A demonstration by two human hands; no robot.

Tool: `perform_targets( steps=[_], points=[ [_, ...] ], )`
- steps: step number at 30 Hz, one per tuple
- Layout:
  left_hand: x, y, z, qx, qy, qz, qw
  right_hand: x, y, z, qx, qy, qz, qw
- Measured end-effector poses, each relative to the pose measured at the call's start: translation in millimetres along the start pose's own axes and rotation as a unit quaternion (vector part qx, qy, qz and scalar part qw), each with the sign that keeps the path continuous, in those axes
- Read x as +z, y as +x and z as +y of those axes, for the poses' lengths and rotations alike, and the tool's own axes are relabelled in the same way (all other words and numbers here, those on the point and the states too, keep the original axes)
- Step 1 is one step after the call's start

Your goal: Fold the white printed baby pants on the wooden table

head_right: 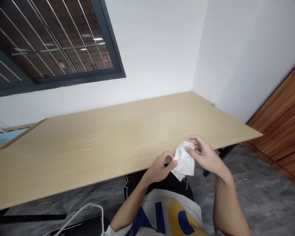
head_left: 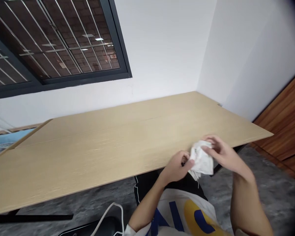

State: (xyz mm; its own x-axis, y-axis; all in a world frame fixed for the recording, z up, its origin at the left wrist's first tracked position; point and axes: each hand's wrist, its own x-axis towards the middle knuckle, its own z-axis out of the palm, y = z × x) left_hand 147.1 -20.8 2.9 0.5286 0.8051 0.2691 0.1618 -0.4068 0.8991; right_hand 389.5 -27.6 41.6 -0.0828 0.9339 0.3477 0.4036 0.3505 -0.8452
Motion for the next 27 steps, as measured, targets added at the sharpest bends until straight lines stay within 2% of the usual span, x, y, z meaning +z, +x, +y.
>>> perform_targets(
  steps=[2, 4, 7, 11, 15, 18, 23, 27],
  points=[
    [19.5, 7, 22, 0.064, -0.051, -0.027, 0.996, -24, -32, -5, 0.023, 0.006, 0.123, 0.992],
    [33.7, 12, 42, 0.117, -0.083, -0.045, 0.989, -36, -56, -7, 0.048, 0.005, 0.21, 0.976],
    [47.0, 18, 61, 0.149, -0.104, -0.073, 0.981, -36, -72, -4, 0.071, 0.004, 0.285, 0.956],
    [50.4, 26, 62, 0.15, -0.096, -0.08, 0.981, -23, -67, 0, 0.094, 0.07, 0.344, 0.932],
    [40.5, 28, 56, 0.127, -0.129, -0.084, 0.98, -8, -56, 0, 0.106, 0.186, 0.35, 0.912],
    [35.1, 26, 52, 0.092, -0.174, -0.08, 0.977, 2, -53, -4, 0.081, 0.218, 0.311, 0.922],
    [32.9, 27, 47, 0.032, -0.183, -0.028, 0.982, 21, -54, -18, -0.004, 0.148, 0.196, 0.969],
    [17.3, 31, 48, 0.016, -0.187, 0.013, 0.982, 34, -48, -27, -0.026, 0.087, 0.191, 0.977]
  ],
)
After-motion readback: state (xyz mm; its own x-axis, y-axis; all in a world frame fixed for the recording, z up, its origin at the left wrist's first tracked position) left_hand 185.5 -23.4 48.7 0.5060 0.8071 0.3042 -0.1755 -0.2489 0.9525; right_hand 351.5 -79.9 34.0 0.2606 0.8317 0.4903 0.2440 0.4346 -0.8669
